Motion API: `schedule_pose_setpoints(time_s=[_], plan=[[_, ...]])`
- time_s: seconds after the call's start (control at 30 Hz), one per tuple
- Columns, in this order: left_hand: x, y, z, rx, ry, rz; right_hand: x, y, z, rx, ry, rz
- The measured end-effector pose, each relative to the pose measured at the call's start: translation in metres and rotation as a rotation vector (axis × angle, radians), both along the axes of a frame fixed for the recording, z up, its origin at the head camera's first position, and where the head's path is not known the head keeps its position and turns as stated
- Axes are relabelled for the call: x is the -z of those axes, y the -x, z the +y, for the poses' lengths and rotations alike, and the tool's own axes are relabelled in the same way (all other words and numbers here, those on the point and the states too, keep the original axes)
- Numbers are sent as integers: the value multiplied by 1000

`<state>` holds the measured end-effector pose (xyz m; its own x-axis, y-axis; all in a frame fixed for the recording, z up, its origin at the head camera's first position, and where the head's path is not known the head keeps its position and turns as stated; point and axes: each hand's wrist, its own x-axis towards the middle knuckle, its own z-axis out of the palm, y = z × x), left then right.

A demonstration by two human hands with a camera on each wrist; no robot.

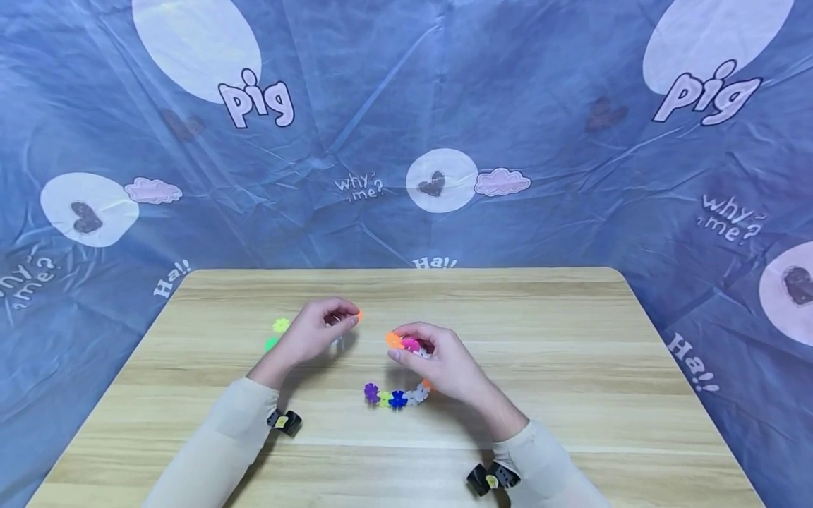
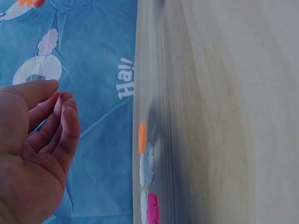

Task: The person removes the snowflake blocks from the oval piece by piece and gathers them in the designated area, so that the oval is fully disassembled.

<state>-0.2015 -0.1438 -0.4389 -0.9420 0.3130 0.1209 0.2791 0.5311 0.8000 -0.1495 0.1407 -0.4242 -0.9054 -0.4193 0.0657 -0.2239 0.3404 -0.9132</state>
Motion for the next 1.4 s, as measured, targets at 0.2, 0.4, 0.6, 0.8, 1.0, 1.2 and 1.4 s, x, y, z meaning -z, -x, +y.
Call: schedule_pose_setpoints(time_s=[0.2, 0.4, 0.6, 0.8, 1.0, 1.2, 1.4], plan=[[-1, -9, 2, 24, -20, 18, -2, 0, 0, 3, -2, -13], [-9, -18, 6, 69, -30, 49, -3, 2, 0, 6, -4, -24], [-14, -21, 10, 104, -64, 71, -1, 5, 0, 5, -6, -18], [-14, -24, 14, 127, -109, 103, -1, 5, 1, 0, -19, -12], [-15, -26, 18, 182, -155, 141, -3, 6, 0, -13, -20, 12], [-15, -28, 24, 249, -175, 237, -3, 7, 0, -8, -40, 24], [-13, -28, 31, 287, -186, 295, -2, 7, -1, -15, -29, 25]])
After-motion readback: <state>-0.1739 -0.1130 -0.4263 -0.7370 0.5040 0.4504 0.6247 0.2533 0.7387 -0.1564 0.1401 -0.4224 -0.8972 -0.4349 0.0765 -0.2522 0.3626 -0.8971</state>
